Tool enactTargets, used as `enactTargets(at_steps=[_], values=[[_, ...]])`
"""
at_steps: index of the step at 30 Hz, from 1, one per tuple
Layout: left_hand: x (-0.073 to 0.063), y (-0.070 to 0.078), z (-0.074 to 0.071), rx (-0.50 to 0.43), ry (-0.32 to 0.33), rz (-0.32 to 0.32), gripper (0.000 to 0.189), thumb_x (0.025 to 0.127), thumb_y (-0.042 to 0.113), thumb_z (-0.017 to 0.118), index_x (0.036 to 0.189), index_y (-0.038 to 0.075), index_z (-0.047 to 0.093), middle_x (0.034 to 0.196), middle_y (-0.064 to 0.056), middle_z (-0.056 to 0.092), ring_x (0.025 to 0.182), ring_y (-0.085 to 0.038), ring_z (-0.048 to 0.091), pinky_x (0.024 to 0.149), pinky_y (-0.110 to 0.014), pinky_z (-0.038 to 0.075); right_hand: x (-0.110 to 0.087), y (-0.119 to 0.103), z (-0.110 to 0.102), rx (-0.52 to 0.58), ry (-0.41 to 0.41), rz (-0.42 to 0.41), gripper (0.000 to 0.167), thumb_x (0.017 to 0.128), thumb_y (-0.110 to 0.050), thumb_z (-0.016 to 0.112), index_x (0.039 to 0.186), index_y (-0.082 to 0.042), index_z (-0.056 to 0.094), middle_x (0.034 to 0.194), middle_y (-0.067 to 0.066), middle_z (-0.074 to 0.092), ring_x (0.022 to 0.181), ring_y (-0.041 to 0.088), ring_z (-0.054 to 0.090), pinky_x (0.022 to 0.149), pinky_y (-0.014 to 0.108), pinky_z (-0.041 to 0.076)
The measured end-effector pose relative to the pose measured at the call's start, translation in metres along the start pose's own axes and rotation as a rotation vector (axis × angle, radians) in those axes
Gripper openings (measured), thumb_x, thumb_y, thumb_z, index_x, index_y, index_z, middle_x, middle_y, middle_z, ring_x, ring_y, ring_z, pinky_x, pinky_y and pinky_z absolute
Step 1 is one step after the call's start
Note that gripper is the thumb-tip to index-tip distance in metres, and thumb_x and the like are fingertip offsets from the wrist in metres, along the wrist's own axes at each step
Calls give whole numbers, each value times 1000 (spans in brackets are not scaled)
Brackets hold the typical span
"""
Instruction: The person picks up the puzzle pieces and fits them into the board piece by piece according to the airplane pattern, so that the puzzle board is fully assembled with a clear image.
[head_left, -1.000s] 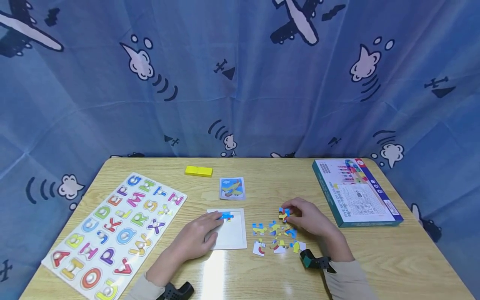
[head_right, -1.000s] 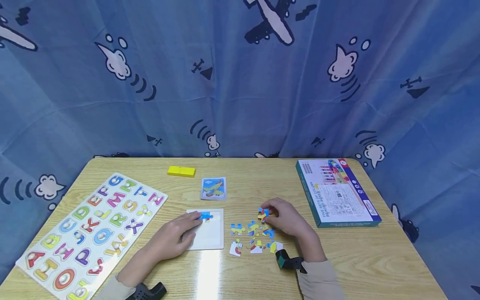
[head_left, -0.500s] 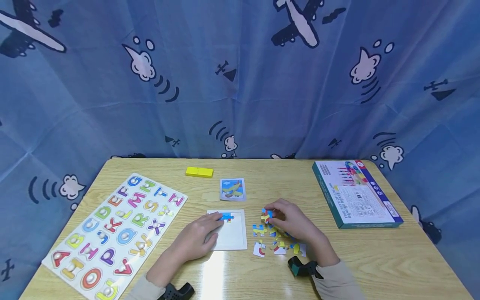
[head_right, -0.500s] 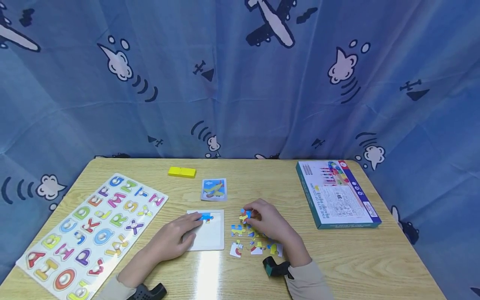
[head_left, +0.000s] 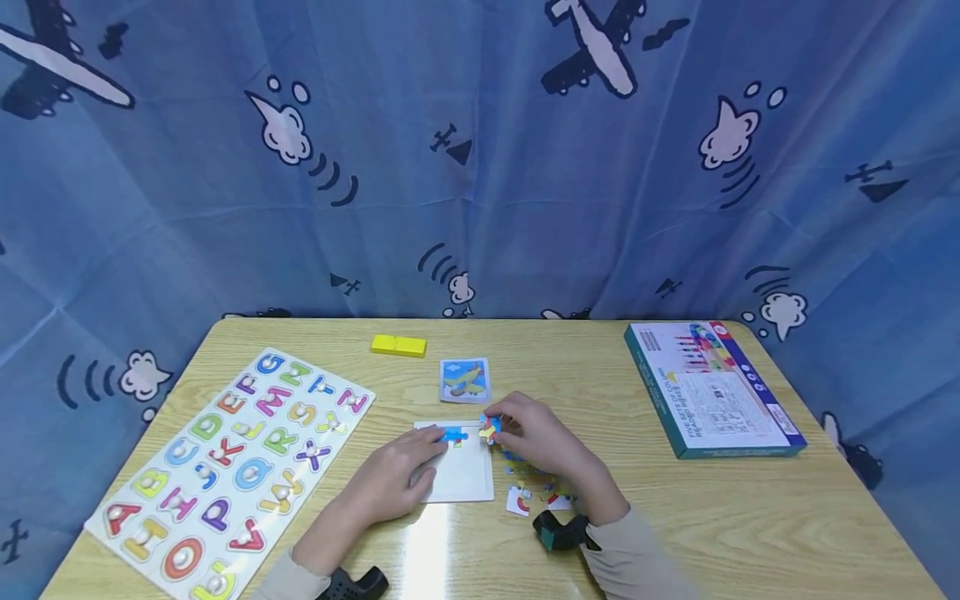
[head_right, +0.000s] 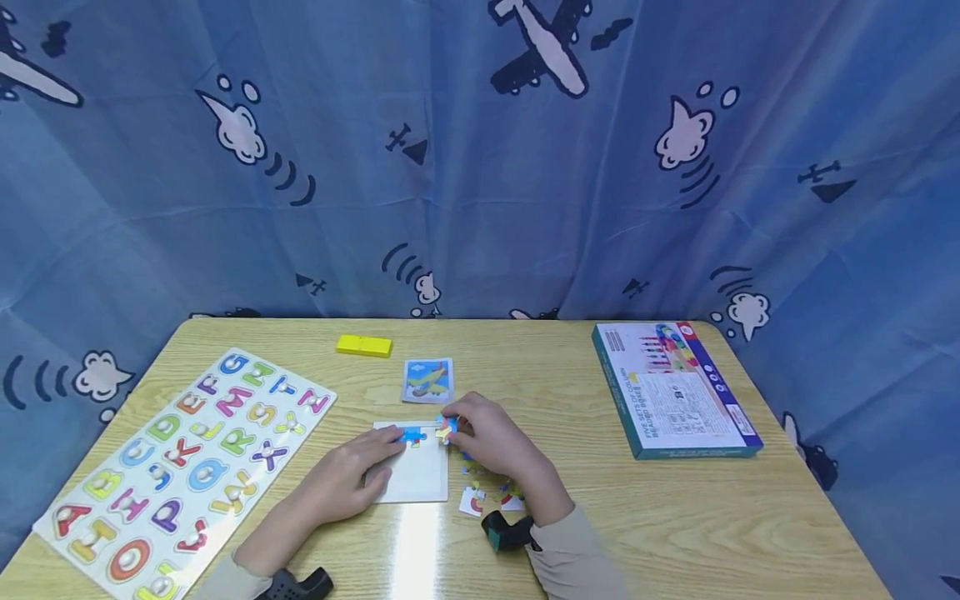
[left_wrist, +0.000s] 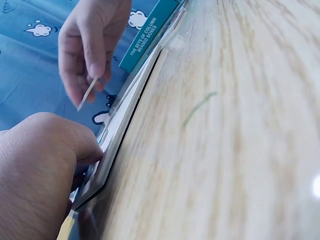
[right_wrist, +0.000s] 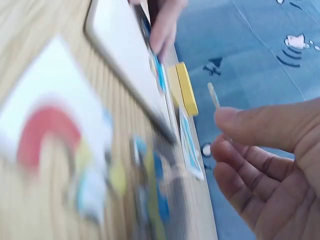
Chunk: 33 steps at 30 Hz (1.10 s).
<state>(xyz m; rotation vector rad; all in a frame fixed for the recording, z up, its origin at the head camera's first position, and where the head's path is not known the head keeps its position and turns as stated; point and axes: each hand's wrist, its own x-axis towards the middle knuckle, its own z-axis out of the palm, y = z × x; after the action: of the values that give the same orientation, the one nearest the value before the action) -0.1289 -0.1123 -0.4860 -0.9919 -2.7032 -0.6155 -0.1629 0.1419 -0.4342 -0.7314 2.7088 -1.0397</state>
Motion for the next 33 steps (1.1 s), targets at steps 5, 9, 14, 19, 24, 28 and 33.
enactTargets(at_steps=[5, 9, 14, 19, 24, 28, 33], values=[[0, 0, 0, -3, 6, 7, 36, 87, 20, 61, 121, 10, 65, 133, -7, 58, 125, -20, 53, 108, -36, 43, 12, -8, 10, -97, -29, 4, 30, 88, -12, 66, 117, -7, 66, 106, 2, 59, 82, 11, 51, 68, 22, 48], [0, 0, 1, 3, 10, 10, 35, 87, 20, 61, 121, 10, 65, 133, -7, 58, 125, -20, 53, 107, -35, 43, 16, -12, 17, -145, -53, 16, 30, 88, -12, 66, 117, -5, 66, 101, 2, 58, 77, 12, 49, 61, 19, 43], [-1, -1, 1, 5, 17, 13, 36, 87, 20, 62, 121, 9, 65, 133, -7, 59, 125, -20, 54, 107, -36, 44, 18, -13, 23, -176, -61, 16, 29, 87, -10, 66, 116, -3, 66, 101, 5, 58, 75, 11, 48, 58, 19, 42], [-1, -1, 0, 5, 22, 20, 36, 87, 20, 62, 122, 9, 65, 133, -7, 58, 125, -21, 54, 107, -36, 44, 18, -13, 27, -210, -46, 16, 29, 87, -10, 66, 116, -3, 67, 104, 5, 58, 75, 9, 48, 59, 17, 44], [-1, 0, -1, -1, 10, 7, 36, 88, 20, 61, 122, 10, 65, 134, -7, 58, 125, -20, 53, 107, -36, 44, 18, -13, 28, -225, -42, 3, 29, 87, -9, 66, 115, -3, 67, 102, 5, 57, 72, 8, 47, 56, 17, 43], [0, 0, -2, -8, 1, -1, 36, 88, 20, 60, 122, 10, 64, 134, -6, 57, 126, -20, 53, 107, -35, 44, 17, -15, 28, -236, -39, 3, 29, 87, -9, 67, 114, -3, 68, 101, 4, 56, 70, 7, 47, 55, 16, 42], [0, 0, -1, -9, 1, -2, 36, 88, 20, 60, 123, 9, 64, 134, -6, 57, 126, -20, 53, 108, -35, 43, 17, -18, 30, -264, -12, -11, 28, 86, -8, 66, 113, -2, 68, 100, 3, 57, 72, 6, 49, 56, 14, 43]])
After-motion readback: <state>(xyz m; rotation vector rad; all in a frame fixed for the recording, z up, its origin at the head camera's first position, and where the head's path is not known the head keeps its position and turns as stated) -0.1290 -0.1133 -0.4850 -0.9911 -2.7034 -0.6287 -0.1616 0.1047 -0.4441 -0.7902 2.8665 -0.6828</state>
